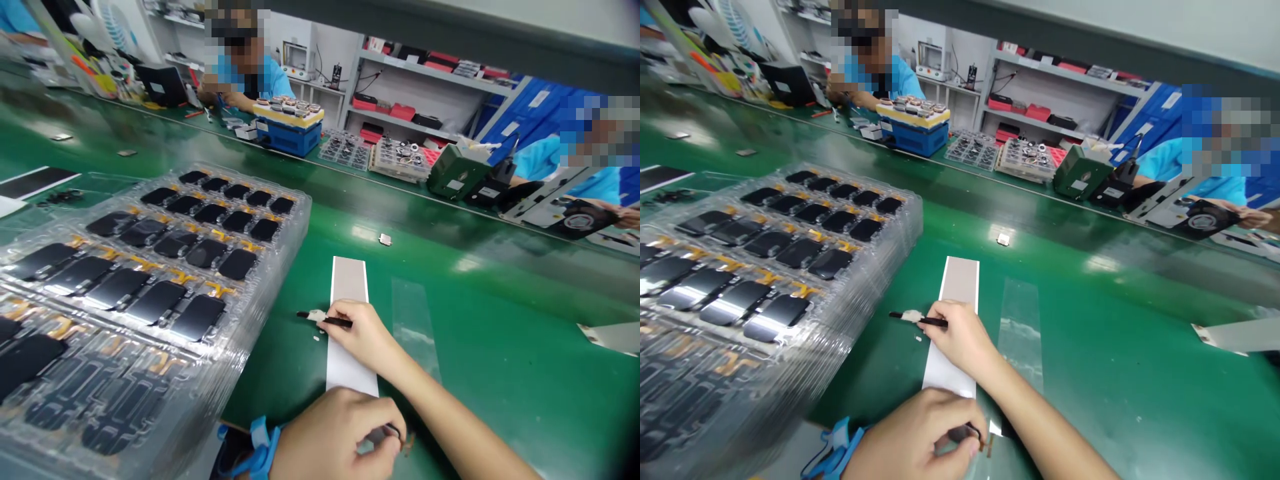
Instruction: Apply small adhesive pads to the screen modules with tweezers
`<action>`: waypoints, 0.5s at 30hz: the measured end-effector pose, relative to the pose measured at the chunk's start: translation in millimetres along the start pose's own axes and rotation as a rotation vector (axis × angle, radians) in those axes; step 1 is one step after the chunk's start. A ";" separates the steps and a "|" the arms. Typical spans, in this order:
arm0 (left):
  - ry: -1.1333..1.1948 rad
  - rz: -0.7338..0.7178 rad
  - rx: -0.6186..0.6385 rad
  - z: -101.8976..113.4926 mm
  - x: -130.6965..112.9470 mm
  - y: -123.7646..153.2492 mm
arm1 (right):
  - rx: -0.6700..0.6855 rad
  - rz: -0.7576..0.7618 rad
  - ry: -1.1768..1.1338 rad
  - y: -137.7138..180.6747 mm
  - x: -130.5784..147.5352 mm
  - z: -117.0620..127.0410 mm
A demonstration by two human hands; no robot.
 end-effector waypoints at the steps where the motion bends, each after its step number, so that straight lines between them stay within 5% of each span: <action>1: 0.015 0.002 -0.015 1.4 -0.2 0.0 | 0.010 -0.007 -0.014 -0.1 -3.0 -3.8; 6: 0.060 0.062 -0.082 6.5 -3.9 3.6 | 0.066 -0.040 -0.150 9.6 -9.7 -4.3; 12: 0.340 0.081 -0.424 6.2 6.9 12.9 | -0.042 -0.202 -0.517 42.7 -11.6 21.8; 15: 0.472 0.124 -0.487 4.3 10.6 14.0 | -0.053 -0.280 -0.654 62.8 -12.2 24.6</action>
Point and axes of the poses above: each hand's wrist, its own y-axis away from the middle knuckle, its own z-axis out of the back of the hand, x = y × z, the point moved 2 cm from there along -y, towards the middle knuckle
